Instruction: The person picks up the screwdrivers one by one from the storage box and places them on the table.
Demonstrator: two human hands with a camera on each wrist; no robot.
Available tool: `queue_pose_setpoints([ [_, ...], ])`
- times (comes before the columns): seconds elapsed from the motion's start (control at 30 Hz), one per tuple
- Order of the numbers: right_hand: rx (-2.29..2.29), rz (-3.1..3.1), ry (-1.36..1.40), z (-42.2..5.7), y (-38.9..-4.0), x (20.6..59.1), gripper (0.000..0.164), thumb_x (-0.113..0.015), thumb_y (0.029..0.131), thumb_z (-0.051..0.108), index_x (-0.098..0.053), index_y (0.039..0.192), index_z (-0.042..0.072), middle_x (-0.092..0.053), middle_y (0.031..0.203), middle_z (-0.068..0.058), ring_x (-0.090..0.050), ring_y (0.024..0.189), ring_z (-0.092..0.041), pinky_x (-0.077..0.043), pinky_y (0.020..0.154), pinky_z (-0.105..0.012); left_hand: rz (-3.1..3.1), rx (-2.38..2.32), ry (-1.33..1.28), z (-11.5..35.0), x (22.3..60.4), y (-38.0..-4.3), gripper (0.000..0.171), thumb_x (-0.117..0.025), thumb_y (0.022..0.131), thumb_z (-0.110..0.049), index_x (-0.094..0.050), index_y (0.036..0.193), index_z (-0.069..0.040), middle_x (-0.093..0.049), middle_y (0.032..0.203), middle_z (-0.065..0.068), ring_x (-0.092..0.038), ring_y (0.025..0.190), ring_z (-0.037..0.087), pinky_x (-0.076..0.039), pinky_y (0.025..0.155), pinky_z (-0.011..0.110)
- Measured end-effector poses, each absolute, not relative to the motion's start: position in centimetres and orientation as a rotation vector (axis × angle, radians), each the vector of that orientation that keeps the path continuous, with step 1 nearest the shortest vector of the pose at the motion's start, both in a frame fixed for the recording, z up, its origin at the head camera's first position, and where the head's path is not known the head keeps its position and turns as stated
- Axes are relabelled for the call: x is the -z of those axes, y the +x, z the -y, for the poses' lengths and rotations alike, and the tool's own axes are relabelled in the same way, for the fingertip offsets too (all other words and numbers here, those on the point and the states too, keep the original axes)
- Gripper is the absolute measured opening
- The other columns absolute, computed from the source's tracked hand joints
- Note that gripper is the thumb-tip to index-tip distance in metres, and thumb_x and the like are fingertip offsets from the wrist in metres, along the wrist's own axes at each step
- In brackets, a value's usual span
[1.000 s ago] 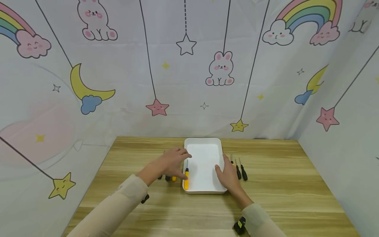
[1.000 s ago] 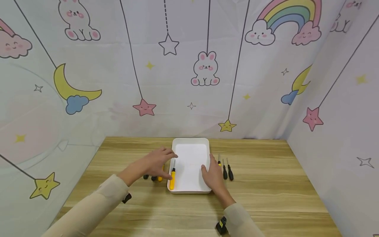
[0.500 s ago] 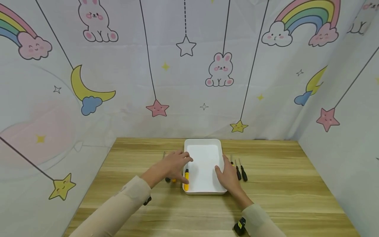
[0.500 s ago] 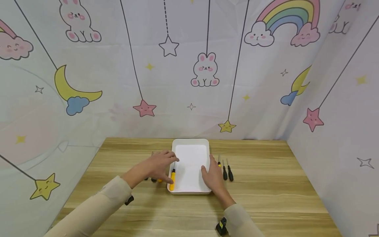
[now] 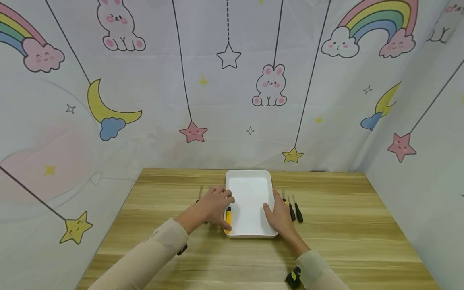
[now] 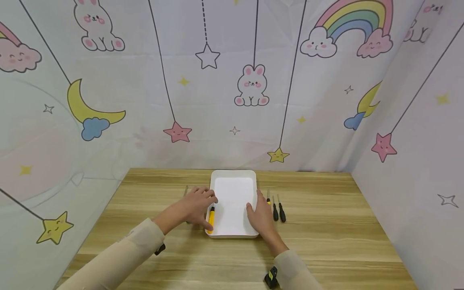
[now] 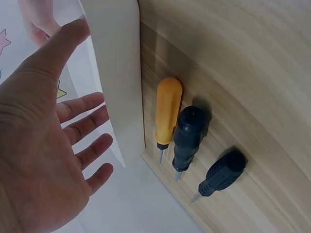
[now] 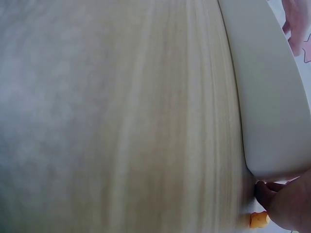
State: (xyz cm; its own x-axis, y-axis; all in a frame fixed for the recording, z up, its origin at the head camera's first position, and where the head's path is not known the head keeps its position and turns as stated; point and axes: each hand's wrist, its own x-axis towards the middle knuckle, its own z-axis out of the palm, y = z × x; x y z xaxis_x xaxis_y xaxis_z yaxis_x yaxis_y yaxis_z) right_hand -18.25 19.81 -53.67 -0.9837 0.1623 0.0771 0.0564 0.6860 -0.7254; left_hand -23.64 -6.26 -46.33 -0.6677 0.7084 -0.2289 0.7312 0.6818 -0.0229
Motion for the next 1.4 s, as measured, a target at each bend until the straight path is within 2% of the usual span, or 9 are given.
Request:
queue_pose_setpoints([
  [0.1, -1.201, 2.765, -0.172, -19.8, -18.2, 53.6, 0.07, -0.064, 0.104, 0.022, -0.034, 0.161, -0.005, -0.047, 0.157, -0.03, -0.048, 0.142, -0.05, -0.043, 0.114, -0.063, -2.702, 0.174, 1.15, 6.2, 46.3, -23.3, 0.092, -0.082, 0.071, -0.08, -0.064, 0.14, -0.021, -0.056, 0.141, 0.002, -0.045, 0.138, 0.028, -0.039, 0.116, 0.053],
  [0.47, -1.191, 2.759, -0.155, -19.9, -18.2, 53.8, 0.07, -0.064, 0.104, 0.02, -0.034, 0.161, -0.006, -0.047, 0.157, -0.03, -0.048, 0.142, -0.05, -0.043, 0.113, -0.063, -2.699, 0.314, 1.121, 5.5, 46.0, -22.9, 0.095, -0.078, 0.07, -0.085, -0.065, 0.14, -0.022, -0.055, 0.144, 0.002, -0.04, 0.146, 0.028, -0.024, 0.124, 0.065],
  [1.0, -1.189, 2.759, -0.14, -20.0, -18.3, 53.8, 0.069, -0.064, 0.104, 0.021, -0.036, 0.161, -0.005, -0.049, 0.156, -0.029, -0.05, 0.141, -0.048, -0.045, 0.112, -0.062, -2.66, 0.439, 1.139, 4.6, 46.1, -22.6, 0.091, -0.079, 0.071, -0.083, -0.067, 0.136, -0.021, -0.062, 0.14, 0.001, -0.048, 0.141, 0.024, -0.02, 0.123, 0.07],
  [1.4, -1.201, 2.73, -0.125, -20.0, -18.1, 53.6, 0.068, -0.065, 0.103, 0.019, -0.037, 0.16, -0.006, -0.051, 0.154, -0.03, -0.051, 0.139, -0.048, -0.046, 0.111, -0.062, -2.686, 0.439, 1.174, 4.4, 47.5, -22.8, 0.092, -0.079, 0.07, -0.083, -0.067, 0.134, -0.019, -0.061, 0.137, 0.001, -0.052, 0.135, 0.024, -0.019, 0.122, 0.072],
])
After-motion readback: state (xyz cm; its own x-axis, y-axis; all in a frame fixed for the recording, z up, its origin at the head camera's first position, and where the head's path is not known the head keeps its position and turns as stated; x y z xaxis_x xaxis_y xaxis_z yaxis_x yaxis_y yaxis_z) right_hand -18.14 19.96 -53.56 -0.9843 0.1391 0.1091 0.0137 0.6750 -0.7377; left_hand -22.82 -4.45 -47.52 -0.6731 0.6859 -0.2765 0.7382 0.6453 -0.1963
